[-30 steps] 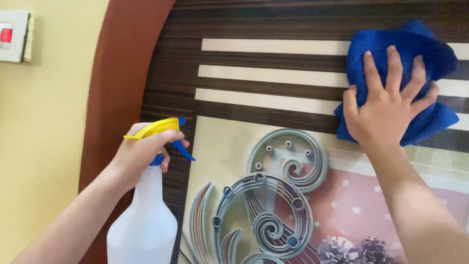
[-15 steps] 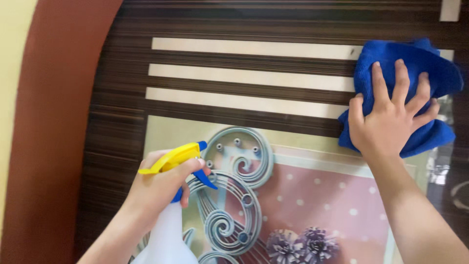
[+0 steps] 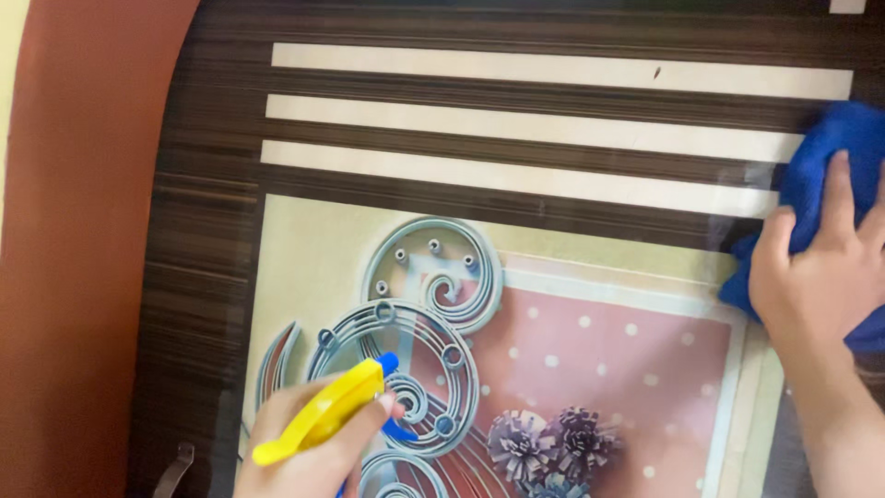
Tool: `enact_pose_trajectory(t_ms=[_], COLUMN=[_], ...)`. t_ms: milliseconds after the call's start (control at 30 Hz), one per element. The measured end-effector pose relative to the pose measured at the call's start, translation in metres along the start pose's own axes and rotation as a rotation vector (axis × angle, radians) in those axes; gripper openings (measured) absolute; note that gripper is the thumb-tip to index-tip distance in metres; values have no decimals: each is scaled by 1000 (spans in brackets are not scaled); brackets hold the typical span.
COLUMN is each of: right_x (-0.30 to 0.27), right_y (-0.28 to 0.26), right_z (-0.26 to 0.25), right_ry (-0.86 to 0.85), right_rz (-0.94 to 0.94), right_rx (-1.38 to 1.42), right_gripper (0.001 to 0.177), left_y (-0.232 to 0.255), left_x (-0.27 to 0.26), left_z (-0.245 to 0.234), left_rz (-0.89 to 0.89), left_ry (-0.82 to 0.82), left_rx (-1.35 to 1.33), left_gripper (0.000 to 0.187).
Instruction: The person sprays a glass door with a cleaning solution and wipes it with a blue cloth. Then the person moves to a wooden chair and wipes the seat with the same cloth.
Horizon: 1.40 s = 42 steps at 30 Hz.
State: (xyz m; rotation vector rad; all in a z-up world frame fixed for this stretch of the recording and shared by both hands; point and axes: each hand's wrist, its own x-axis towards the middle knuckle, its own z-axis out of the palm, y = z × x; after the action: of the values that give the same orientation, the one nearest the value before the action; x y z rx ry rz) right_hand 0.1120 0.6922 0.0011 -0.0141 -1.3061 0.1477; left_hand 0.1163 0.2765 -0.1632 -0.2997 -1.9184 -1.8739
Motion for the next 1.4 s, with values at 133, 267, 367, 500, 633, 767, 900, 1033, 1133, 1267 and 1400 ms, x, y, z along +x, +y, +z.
enact_pose_trajectory(t_ms=[133, 267, 367, 500, 633, 767, 900, 1033, 1133, 1267, 1400], right_x=[-23, -47, -64, -81, -90, -97, -106, -113, -120, -128, -131], right_y=[-23, -52, -72, -104, -145, -179, -209, -235, -253, -270, -270], right_z=[-4, 4, 20, 36, 45, 53, 60, 69, 74, 82, 81], right_ry=[-39, -45, -41, -62, -70, -86, -103, -128, -138, -137, -165], right_rz=[113, 2, -49, -78, -108, -146, -169, -185, -208, -274, -339], right_rx=[-48, -95, -154, -140, -129, -96, -58, -62, -51, -48, -26], right_gripper=[63, 64, 61, 62, 67, 67, 66, 67, 67, 66, 63], left_y=[-25, -64, -89, -106, -105, -107, -112, -118, -121, -116, -72], left_x=[9, 18, 20, 14, 16, 20, 20, 19, 21, 10, 16], left_z=[-30, -45, -39, -36, -46, -53, -56, -55, -58, -42, -66], left_rz=[-96, -111, -263, -224, -253, -298, -223, -130, -133, 500, -136], left_ry=[-135, -103, 18, 163, 187, 230, 175, 170, 107, 399, 52], left_rx=[-49, -37, -270, -242, -115, -41, -27, -120, -174, 154, -196], left_gripper=[29, 35, 36, 32, 30, 30, 28, 30, 35, 37, 24])
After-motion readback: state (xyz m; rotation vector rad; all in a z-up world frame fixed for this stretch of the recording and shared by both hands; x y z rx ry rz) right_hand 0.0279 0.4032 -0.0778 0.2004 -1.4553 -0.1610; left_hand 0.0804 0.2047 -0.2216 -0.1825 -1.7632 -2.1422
